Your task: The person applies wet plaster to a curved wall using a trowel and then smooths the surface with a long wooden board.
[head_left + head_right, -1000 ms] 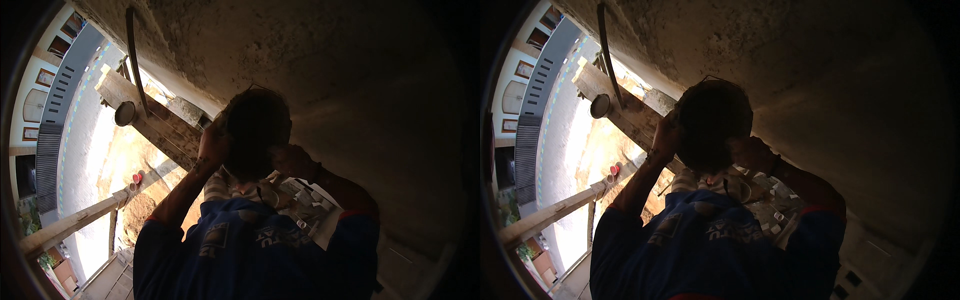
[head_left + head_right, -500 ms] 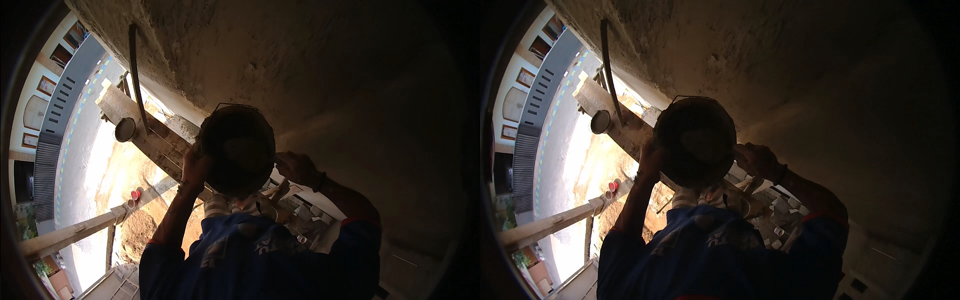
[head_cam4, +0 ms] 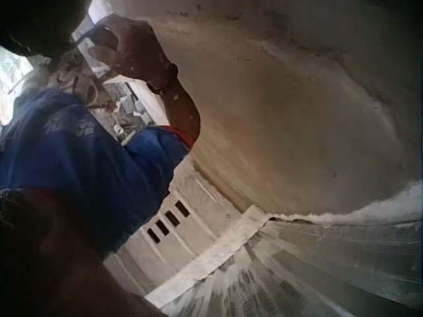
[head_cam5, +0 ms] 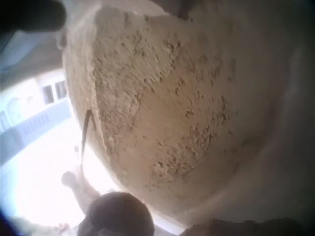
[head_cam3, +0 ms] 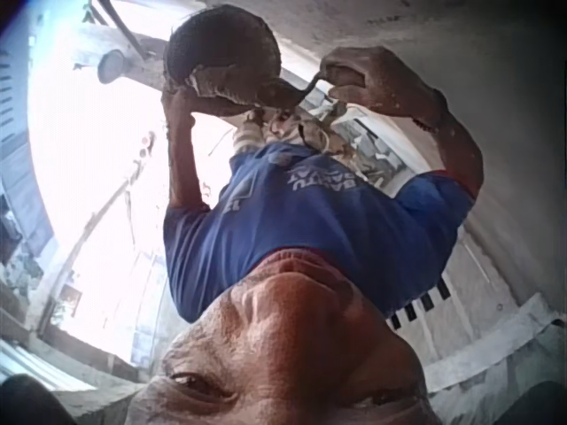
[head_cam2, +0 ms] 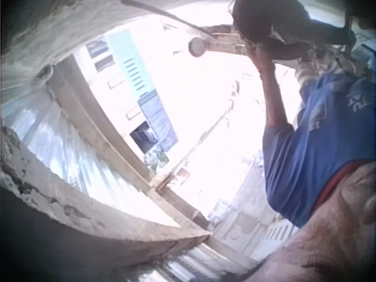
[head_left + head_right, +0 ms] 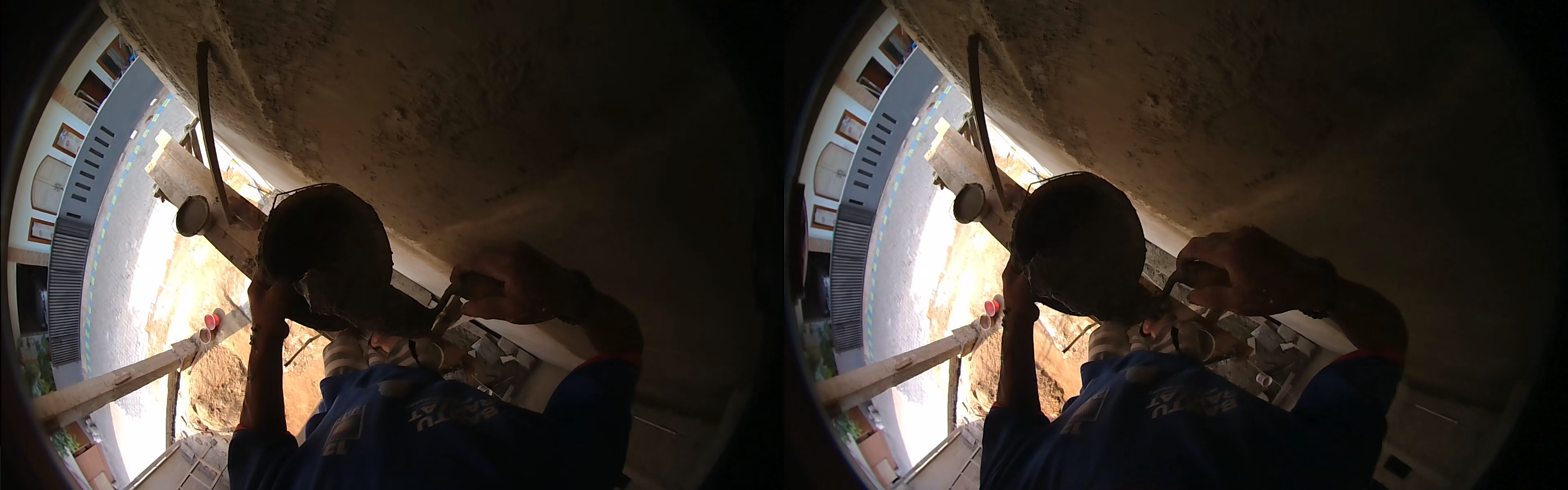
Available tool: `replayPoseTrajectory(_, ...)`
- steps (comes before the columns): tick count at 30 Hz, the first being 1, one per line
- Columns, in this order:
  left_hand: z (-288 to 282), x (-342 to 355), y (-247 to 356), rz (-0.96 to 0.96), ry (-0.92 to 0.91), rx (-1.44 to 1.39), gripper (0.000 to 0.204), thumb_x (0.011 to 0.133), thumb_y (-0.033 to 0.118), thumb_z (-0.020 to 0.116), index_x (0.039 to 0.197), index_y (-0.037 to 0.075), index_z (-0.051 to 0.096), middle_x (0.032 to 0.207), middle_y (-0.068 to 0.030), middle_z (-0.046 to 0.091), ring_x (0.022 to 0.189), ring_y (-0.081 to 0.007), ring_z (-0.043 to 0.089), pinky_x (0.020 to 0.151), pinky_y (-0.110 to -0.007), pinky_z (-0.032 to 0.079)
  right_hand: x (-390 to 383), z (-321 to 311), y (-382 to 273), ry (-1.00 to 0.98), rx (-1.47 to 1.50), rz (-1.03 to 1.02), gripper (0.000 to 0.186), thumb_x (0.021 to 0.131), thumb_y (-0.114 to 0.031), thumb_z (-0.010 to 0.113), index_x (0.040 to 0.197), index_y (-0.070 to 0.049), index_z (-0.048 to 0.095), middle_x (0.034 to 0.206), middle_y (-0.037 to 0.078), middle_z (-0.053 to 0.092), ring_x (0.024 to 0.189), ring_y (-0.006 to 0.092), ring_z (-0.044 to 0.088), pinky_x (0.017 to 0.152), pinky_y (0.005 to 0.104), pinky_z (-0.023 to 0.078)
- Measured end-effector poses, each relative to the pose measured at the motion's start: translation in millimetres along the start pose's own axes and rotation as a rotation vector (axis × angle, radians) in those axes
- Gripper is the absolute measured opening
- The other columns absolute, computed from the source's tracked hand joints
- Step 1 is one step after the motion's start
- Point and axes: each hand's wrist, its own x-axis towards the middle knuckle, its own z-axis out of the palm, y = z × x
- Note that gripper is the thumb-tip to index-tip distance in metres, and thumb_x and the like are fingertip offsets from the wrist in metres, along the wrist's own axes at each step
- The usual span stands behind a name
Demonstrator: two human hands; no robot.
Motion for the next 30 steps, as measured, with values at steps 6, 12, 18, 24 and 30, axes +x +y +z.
replayPoseTrajectory(6,-8,10,-28,-0.052,-0.024,0.124,0.053,0.078,0.000,0.053,0.131,0.002,0.052,0.092,0.0001,0.062,0.069,-0.0064,0.055,0.058,-0.021,0.043,-44,-41,95,0.557,0.277,0.364,0.050,0.089,-0.031,0.065,0.129,-0.003,0.053,0.095,0.009,0.063,0.080,0.0139,0.061,0.068,0.0276,0.049)
replayPoseTrajectory(12,14,18,-25,0.020,-0.048,0.099,0.048,0.075,-0.003,0.051,0.123,0.000,0.058,0.091,-0.0022,0.065,0.073,-0.0099,0.057,0.062,-0.026,0.047,-75,-94,1,0.806,-0.512,0.274,0.043,0.091,-0.029,0.061,0.126,-0.004,0.054,0.114,0.015,0.062,0.099,0.0242,0.063,0.081,0.0336,0.050)
replayPoseTrajectory(18,36,8,-7,0.054,-0.157,0.262,0.042,0.077,0.001,0.053,0.118,-0.003,0.059,0.100,-0.0090,0.068,0.087,-0.0126,0.060,0.076,-0.027,0.049,-12,21,46,0.262,-0.634,0.054,0.024,0.082,-0.021,0.061,0.102,-0.008,0.061,0.094,0.015,0.062,0.084,0.0280,0.063,0.069,0.0396,0.053)
replayPoseTrajectory(24,75,0,22,0.184,-0.241,0.251,0.040,0.081,0.003,0.052,0.121,0.001,0.059,0.100,-0.0120,0.068,0.094,-0.0147,0.062,0.081,-0.031,0.050,32,74,58,0.363,-1.272,0.123,0.012,0.074,-0.022,0.064,0.075,-0.009,0.063,0.072,0.006,0.057,0.059,0.0205,0.061,0.054,0.0373,0.052)
replayPoseTrajectory(30,96,17,41,0.243,-0.295,0.240,0.043,0.076,0.001,0.051,0.118,0.000,0.059,0.099,-0.0117,0.068,0.092,-0.0157,0.063,0.080,-0.031,0.050,38,88,89,0.339,-0.923,-0.147,0.020,0.073,-0.020,0.066,0.087,-0.006,0.062,0.064,0.007,0.055,0.056,0.0224,0.060,0.049,0.0349,0.052)
